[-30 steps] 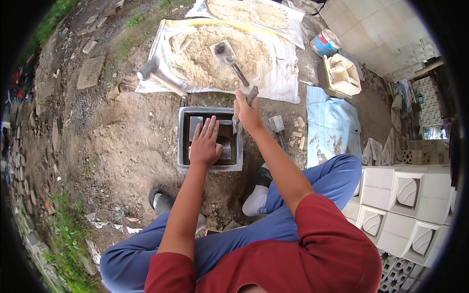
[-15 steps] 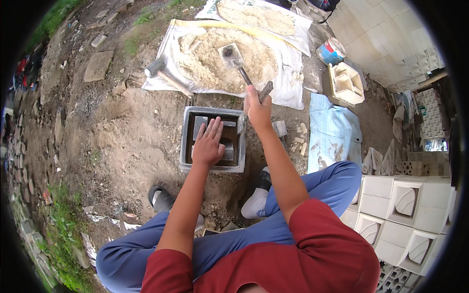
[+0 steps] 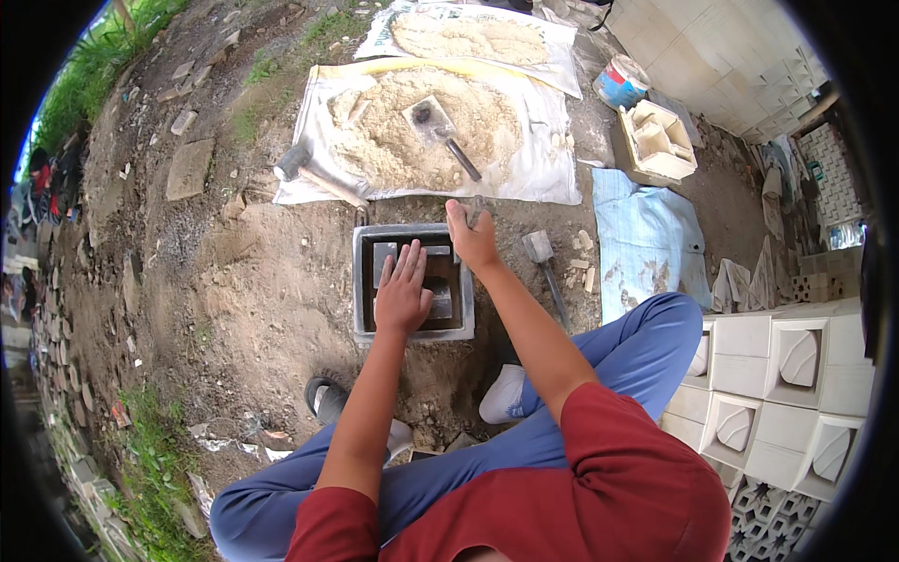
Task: The person cleans the interior grooves of a square construction mold and fills it with pieces of material.
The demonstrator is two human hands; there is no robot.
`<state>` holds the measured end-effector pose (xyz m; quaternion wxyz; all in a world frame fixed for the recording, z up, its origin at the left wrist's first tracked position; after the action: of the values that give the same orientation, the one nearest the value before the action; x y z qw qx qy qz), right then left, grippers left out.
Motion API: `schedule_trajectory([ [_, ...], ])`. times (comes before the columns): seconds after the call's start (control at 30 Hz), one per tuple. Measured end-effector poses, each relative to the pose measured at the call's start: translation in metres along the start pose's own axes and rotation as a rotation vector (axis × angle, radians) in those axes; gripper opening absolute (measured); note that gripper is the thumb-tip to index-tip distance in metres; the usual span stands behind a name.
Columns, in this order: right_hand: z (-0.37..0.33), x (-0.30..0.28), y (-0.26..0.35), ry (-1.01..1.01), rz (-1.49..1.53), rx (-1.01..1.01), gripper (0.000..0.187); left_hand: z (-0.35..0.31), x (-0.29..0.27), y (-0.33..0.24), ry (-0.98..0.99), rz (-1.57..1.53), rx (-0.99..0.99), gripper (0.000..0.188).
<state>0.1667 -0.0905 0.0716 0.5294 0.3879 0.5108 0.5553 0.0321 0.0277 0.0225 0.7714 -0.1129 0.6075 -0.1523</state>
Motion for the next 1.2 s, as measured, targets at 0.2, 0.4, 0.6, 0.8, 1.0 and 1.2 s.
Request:
schedule_trajectory([
  [0.2,0.010,0.017,0.036,0.031,0.039,0.091,0.054,-0.010,-0.006,0.012,-0.020,0.036,-0.015,0.072],
  [0.4,0.009,-0.005,-0.008,-0.037,0.017,0.044,0.056,0.006,-0.002,-0.008,-0.045,-0.028,0.031,0.075],
  [0.6,0.005,0.018,0.030,-0.025,0.151,0.089,0.056,-0.010,-0.006,0.012,-0.024,0.024,-0.015,0.074],
  [0.8,0.004,-0.001,-0.004,-0.077,0.119,0.006,0.048,0.007,0.002,-0.005,-0.015,-0.008,0.021,0.075],
  [1.0,-0.005,0.030,0.037,-0.061,0.228,0.088,0.052,-0.017,-0.007,0.019,-0.027,0.053,-0.019,0.074],
  [1.2,0.008,0.003,-0.013,-0.045,0.034,0.057,0.050,-0.001,0.001,-0.002,-0.046,-0.003,0.019,0.074],
])
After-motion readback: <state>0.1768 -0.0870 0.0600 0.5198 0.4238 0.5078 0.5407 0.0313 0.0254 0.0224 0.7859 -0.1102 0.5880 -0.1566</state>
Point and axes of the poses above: each hand's wrist, its own z-axis towards the middle knuckle, its own x-axis out of the palm, y = z × x, the point moved 5 cm from there along z, towards the middle knuckle, and after that the axes turned 4 degrees about -y, right-handed, at the moved point
